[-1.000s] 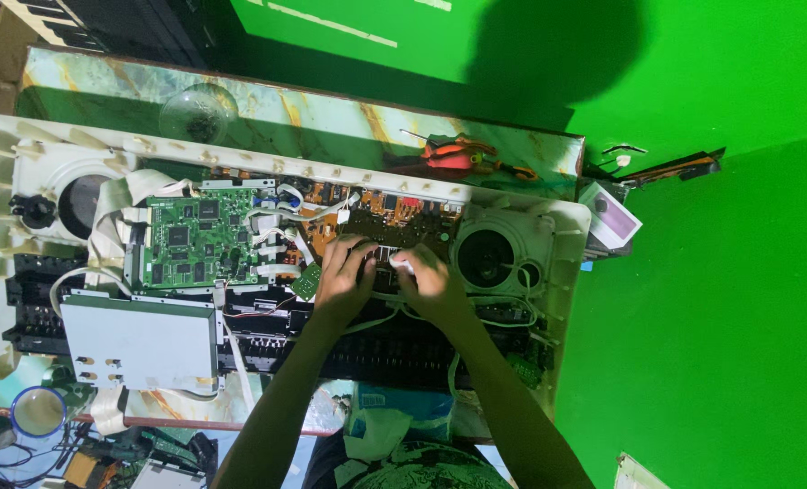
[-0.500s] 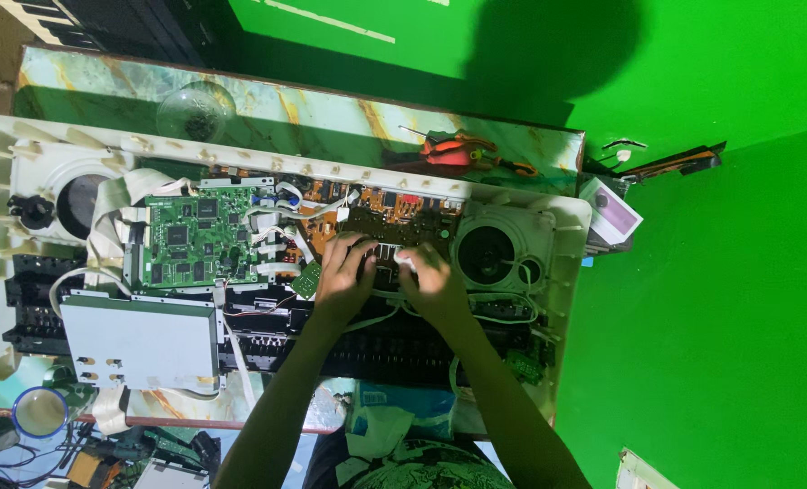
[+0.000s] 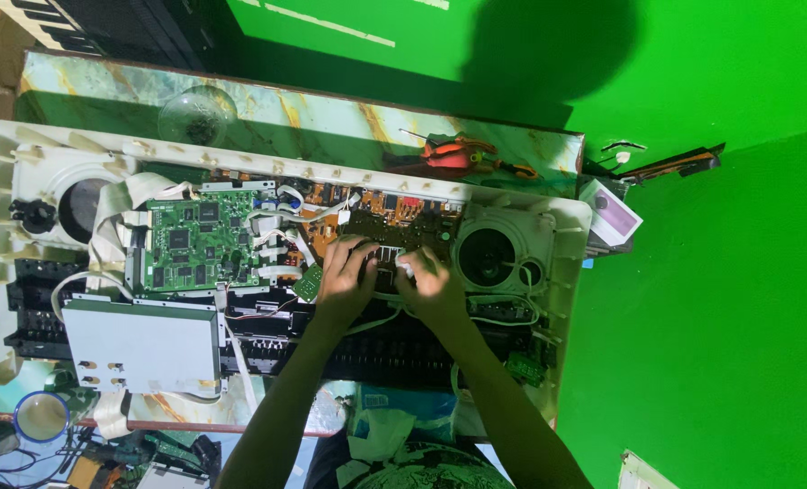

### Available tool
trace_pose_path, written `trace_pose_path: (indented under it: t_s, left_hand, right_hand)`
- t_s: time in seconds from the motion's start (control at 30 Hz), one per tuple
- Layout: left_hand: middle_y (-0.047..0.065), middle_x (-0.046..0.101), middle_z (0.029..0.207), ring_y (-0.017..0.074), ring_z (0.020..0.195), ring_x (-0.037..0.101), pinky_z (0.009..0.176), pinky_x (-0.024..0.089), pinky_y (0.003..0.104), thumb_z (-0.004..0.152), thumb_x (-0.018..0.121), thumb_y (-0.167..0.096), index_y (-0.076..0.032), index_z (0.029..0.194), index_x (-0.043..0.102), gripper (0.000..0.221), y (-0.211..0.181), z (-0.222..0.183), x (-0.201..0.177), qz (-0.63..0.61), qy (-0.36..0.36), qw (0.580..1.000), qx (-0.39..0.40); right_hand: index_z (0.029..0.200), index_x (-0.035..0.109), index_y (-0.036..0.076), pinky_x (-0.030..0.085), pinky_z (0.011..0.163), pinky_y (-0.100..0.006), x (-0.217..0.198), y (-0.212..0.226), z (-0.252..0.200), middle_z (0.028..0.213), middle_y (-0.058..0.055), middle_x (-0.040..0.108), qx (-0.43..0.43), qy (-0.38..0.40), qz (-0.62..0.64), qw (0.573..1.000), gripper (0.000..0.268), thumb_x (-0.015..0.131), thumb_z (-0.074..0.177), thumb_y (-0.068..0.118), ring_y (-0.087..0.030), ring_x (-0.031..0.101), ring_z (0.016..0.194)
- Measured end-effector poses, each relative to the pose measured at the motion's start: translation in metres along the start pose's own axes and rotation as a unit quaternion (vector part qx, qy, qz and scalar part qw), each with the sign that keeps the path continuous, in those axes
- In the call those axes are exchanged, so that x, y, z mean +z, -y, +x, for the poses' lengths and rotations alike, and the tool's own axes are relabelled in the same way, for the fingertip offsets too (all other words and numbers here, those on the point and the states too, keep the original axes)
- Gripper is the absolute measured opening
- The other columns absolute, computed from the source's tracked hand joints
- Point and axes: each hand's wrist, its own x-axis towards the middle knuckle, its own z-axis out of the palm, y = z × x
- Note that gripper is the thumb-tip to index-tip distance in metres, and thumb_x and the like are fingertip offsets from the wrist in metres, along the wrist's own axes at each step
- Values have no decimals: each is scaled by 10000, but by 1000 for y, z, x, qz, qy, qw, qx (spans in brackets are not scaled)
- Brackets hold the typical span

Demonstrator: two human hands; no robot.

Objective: The person cleans internal circuit boards and components of a musical keyboard with a cloth and reconnects internal wiring.

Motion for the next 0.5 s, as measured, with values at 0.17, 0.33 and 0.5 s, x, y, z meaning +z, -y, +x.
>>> trace_pose_path:
  t_s: [0.17, 0.33, 0.5]
  left_hand:
    - [139, 644, 1232, 341, 1196, 600, 1029, 514, 432, 925, 705, -51, -18, 1156, 710, 233, 8, 0, 7, 10, 7, 1000, 7]
    - [160, 654, 1223, 340, 1208, 605, 1019, 527, 435, 948, 684, -70, -8, 1141, 723, 206, 8, -5, 6, 7, 4, 1000, -6]
    - [157, 656, 1228, 330, 1204, 612, 1019, 537, 428, 982, 678, -100, -5, 1140, 718, 189, 14, -5, 12, 17, 1, 1000, 9]
  right_hand:
    - [1012, 693, 93, 618, 651, -373, 1, -3, -8, 1049, -176, 725, -55, -16, -55, 997, 258, 779, 799, 211, -303, 754, 805]
    - [988, 720, 85, 577, 584, -396, -3, 4, -16, 905, -111, 725, -7, 18, -18, 1000, 165, 772, 851, 160, -281, 719, 701]
    - [994, 764, 76, 551, 494, -354, -2, -7, -13, 802, -91, 728, 81, -9, -14, 997, 162, 741, 864, 170, -221, 702, 572]
